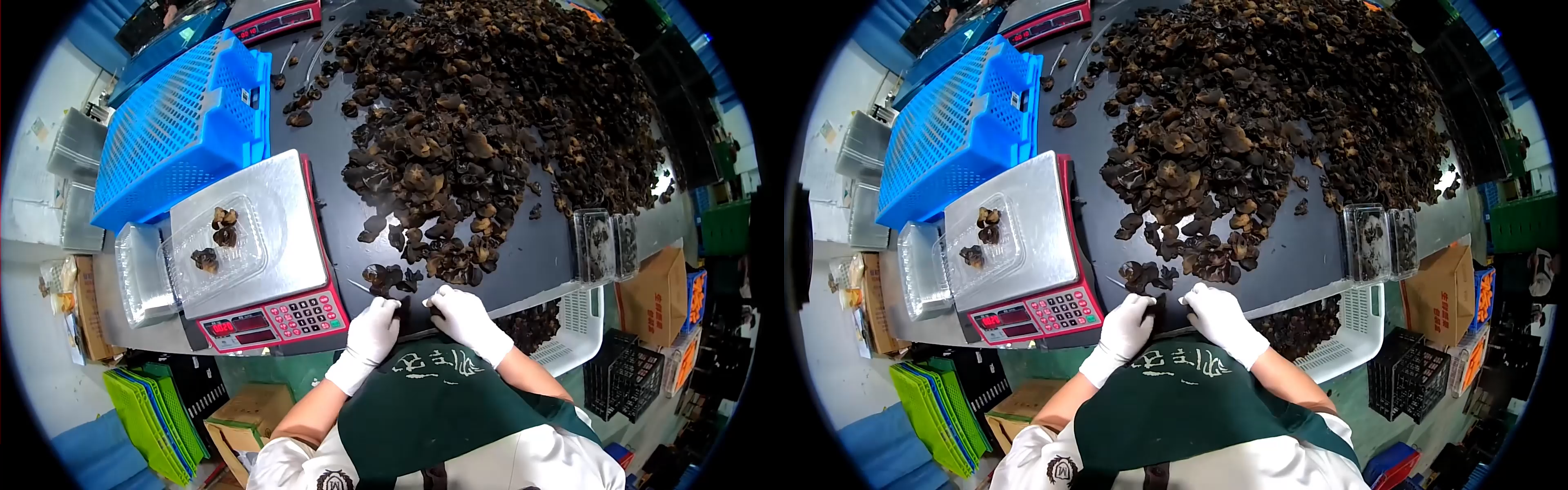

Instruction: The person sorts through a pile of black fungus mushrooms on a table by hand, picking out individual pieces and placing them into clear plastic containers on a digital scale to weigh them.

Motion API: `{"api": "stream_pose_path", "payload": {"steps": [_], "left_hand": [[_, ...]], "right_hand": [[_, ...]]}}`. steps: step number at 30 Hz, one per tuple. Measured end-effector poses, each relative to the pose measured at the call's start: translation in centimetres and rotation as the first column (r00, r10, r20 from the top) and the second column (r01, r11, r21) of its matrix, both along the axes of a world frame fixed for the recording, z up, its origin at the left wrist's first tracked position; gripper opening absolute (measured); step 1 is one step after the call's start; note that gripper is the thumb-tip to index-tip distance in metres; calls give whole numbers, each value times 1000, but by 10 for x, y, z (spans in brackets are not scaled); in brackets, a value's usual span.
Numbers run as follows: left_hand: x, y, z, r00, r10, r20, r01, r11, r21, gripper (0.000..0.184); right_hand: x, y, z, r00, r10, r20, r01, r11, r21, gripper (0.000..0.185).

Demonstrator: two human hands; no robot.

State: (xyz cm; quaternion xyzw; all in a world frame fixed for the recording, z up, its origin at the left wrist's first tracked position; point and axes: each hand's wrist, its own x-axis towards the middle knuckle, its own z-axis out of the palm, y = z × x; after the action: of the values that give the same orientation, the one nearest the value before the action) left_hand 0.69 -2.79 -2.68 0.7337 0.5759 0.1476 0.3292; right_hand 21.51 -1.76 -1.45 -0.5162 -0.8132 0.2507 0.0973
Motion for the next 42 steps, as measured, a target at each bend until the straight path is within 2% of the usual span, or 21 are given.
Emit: {"api": "stream_pose_path", "payload": {"steps": [2, 3, 5, 7, 9, 10, 12, 13, 14, 15, 18, 19, 21, 23, 25, 29, 33, 37, 39, 41, 42], "left_hand": [[-7, 0, -7, 964, 41, 263, -88, 982, 167, 16], [-11, 3, -11, 938, 37, 345, -106, 978, 182, 22], [-15, 5, 14, 890, 292, 351, -171, 926, -336, 26], [-16, 3, 10, 822, 364, 438, -168, 890, -424, 27], [-8, 1, 11, 739, 438, 513, -143, 845, -515, 26], [1, -1, 13, 605, 479, 636, -96, 836, -540, 30], [14, -4, 15, 574, 398, 715, 62, 850, -523, 34], [18, -4, 24, 506, 414, 757, 168, 813, -557, 35], [19, -3, 27, 505, 403, 764, 215, 798, -563, 36], [17, -2, 29, 503, 403, 764, 214, 799, -562, 36], [-3, 4, 28, 792, 169, 586, -44, 974, -222, 37], [-10, 9, 38, 880, 146, 452, -85, 985, -152, 39], [-19, 15, 33, 899, 131, 417, -139, 990, -11, 42], [-21, 20, 23, 967, 52, 250, -87, 988, 129, 52], [-14, 24, 12, 992, 5, 129, -32, 977, 211, 55], [4, 30, -4, 999, -9, -35, 19, 958, 286, 59], [8, 31, -8, 993, -36, -110, 66, 954, 291, 62], [5, 35, -2, 998, -37, -48, 48, 960, 276, 57], [0, 35, 1, 1000, 8, 3, -9, 957, 288, 54], [-4, 38, 5, 997, 43, 65, -61, 949, 310, 48], [-5, 41, 4, 995, 54, 83, -77, 948, 308, 48]], "right_hand": [[3, -1, -6, 973, -84, -215, 94, 995, 38, 15], [6, 2, -3, 940, -137, -311, 142, 990, -9, 19], [6, 10, 15, 926, -175, -335, 238, 958, 158, 29], [9, 15, 32, 930, -246, -273, 308, 927, 213, 46], [10, 15, 33, 872, -241, -426, 308, 947, 94, 50], [6, 12, 40, 817, -313, -484, 272, 950, -155, 51], [1, 5, 39, 635, -465, -617, 57, 824, -563, 55], [2, -1, 35, 615, -513, -599, 24, 772, -635, 49], [8, -1, 37, 708, -461, -535, 58, 793, -606, 43], [19, -1, 39, 790, -408, -458, 86, 814, -575, 37], [72, -4, 47, 854, -343, -391, 48, 801, -597, 29], [90, -9, 52, 930, -235, -282, 27, 811, -585, 32], [104, -17, 68, 986, -153, 64, 163, 816, -555, 35], [96, -18, 70, 974, -201, 106, 227, 903, -366, 35], [78, -9, 67, 957, -288, 9, 275, 901, -335, 21], [38, 7, 37, 935, -309, -171, 317, 948, 16, 14], [4, 28, 16, 964, -251, -90, 266, 925, 271, 26], [2, 40, -2, 973, -229, 24, 216, 945, 247, 27], [9, 37, 15, 882, -307, -357, 380, 912, 155, 23], [31, 37, 32, 761, -506, -407, 459, 862, -214, 25], [48, 36, 27, 584, -579, -569, 421, 815, -398, 29]]}}
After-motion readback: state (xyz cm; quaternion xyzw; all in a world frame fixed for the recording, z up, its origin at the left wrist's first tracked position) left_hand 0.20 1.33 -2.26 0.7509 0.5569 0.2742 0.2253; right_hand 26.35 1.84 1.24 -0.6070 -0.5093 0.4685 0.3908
